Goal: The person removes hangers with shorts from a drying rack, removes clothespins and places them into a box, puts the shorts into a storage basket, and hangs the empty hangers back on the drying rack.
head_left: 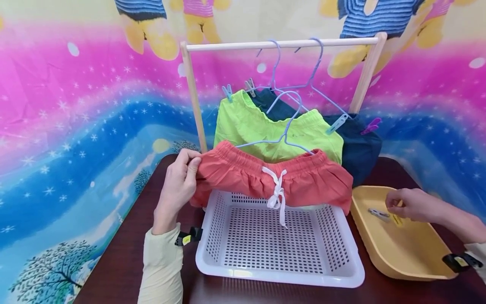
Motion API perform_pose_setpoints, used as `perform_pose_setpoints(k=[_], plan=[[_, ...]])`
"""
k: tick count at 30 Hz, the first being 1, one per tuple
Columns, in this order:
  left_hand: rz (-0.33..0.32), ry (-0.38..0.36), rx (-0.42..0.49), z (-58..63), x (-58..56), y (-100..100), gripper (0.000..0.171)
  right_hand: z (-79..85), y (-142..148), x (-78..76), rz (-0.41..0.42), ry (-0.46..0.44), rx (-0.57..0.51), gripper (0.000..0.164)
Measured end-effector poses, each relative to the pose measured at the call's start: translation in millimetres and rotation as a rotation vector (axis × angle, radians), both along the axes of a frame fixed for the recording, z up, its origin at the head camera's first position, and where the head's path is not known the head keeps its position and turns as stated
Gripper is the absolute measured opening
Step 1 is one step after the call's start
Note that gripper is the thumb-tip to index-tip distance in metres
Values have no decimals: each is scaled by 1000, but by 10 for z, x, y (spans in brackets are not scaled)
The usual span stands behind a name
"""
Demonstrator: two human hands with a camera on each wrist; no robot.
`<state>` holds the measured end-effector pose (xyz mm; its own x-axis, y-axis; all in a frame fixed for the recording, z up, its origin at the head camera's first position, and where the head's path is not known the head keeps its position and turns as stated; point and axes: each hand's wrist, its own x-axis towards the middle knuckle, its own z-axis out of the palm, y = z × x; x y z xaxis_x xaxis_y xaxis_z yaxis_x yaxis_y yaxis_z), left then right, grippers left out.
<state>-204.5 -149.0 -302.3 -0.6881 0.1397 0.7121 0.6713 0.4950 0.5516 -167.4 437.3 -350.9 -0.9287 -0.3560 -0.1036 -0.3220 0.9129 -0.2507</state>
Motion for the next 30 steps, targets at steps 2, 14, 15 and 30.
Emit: perform_pose_setpoints(k=[2, 14, 15, 30], plan=[[-3, 0, 1, 2, -4, 2, 12, -23, 39, -10, -4, -107, -29, 11], [-8, 0, -9, 22, -15, 0, 11, -29, 73, -17, -120, -385, -12, 19], [-8, 1, -8, 24, -16, -2, 11, -27, 81, -13, -139, -399, -4, 19], [-2, -10, -5, 14, 13, -36, 9, -4, 83, -83, -189, -369, -16, 16]])
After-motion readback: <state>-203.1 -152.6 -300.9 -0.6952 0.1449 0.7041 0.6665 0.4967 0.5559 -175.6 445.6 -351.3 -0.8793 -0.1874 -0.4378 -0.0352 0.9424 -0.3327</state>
